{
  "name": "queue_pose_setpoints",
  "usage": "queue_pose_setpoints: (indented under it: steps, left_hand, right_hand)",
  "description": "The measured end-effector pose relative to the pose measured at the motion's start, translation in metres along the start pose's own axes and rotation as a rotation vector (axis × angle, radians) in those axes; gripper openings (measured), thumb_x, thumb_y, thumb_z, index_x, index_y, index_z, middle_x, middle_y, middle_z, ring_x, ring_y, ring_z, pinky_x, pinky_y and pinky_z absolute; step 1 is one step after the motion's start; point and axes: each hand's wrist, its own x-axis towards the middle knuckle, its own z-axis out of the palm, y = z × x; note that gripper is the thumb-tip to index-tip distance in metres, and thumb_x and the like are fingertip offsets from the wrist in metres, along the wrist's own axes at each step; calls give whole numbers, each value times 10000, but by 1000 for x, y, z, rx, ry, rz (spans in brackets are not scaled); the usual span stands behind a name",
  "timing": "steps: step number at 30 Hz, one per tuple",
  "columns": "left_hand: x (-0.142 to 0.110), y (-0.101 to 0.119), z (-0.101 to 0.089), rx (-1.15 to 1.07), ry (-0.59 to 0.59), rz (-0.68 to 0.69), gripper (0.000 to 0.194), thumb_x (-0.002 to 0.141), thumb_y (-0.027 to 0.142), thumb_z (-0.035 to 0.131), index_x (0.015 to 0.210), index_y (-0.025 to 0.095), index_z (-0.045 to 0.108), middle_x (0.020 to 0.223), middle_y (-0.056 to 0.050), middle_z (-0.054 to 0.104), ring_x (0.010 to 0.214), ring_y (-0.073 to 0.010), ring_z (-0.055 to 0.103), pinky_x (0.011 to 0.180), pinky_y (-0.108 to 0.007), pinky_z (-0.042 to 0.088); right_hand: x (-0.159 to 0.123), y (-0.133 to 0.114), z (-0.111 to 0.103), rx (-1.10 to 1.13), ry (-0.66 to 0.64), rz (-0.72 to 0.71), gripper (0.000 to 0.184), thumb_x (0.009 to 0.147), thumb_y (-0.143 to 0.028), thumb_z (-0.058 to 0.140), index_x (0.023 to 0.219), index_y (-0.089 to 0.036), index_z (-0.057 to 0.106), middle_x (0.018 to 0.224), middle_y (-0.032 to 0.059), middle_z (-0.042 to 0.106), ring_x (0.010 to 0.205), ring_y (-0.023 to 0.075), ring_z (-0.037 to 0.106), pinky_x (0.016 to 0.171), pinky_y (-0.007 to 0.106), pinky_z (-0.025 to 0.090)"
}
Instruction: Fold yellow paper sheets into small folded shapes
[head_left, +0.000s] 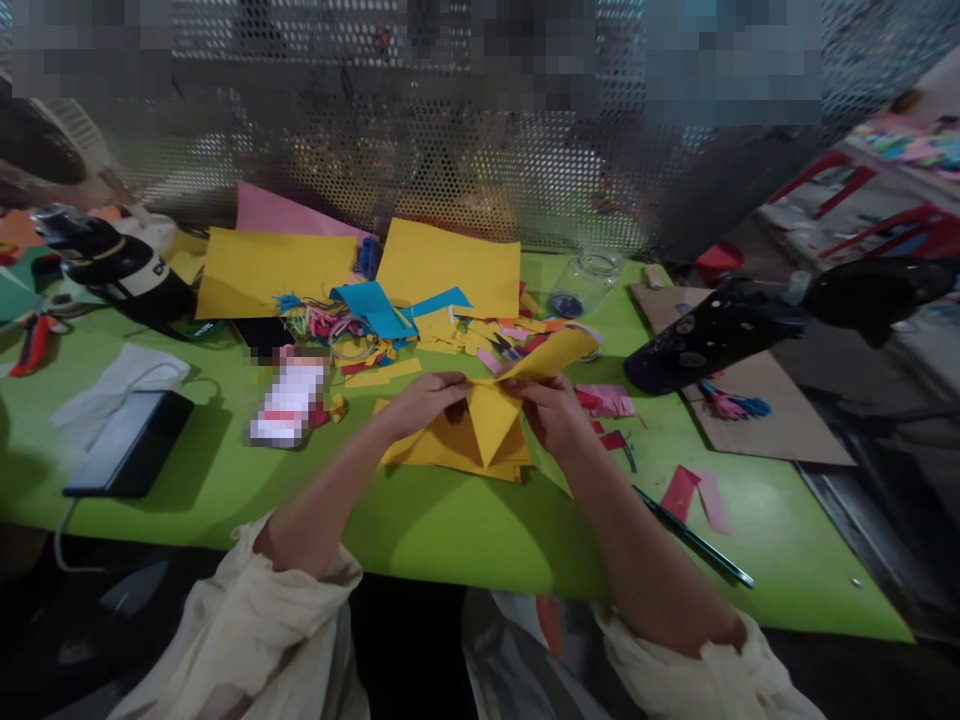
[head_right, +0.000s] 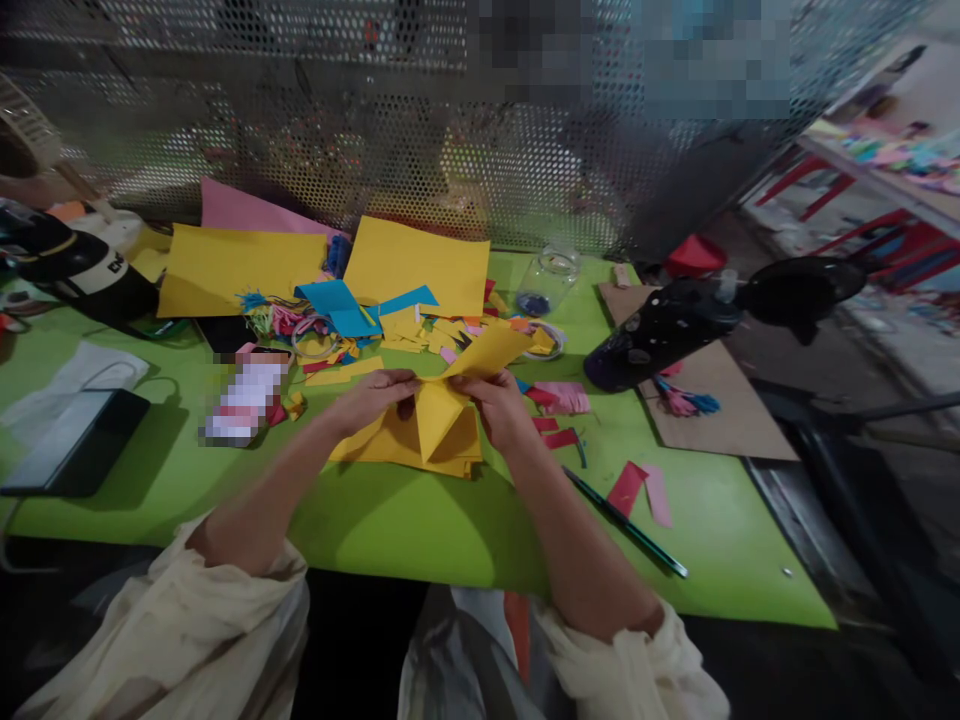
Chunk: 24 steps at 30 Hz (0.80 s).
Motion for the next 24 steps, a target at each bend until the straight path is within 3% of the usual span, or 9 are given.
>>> queue_pose_setpoints:
  steps: [8, 12, 24]
  left_hand:
    - [-3, 3, 0, -107, -52, -15, 353, 790, 525, 664, 711, 187, 603, 644, -23, 687, 646, -152, 643, 694, -285, 508]
    - [-4, 4, -1, -124, -35, -7, 466, 848, 608, 562, 664, 181, 595, 635, -46, 674, 639, -164, 647, 711, -307, 513]
    - [0, 5, 1, 21, -20, 47, 415, 872, 537, 562, 621, 209, 534, 585, -28, 615, 582, -161, 584, 648, -300, 466]
  right_hand:
    - [0, -5, 2, -127, -31, -91, 141, 604, -367, 736, 631, -270, 639, 728, 7, 685, 814, 233, 643, 761, 367, 502]
    - [-1, -6, 2, -170, -48, -133, 170, 629, -398, 718, 635, -249, 639, 742, 10, 676, 808, 220, 630, 741, 352, 486]
    - [-6, -11, 4, -100, -81, -109, 97, 592, -283, 706, 662, -236, 659, 759, 6, 653, 746, 186, 587, 717, 325, 469]
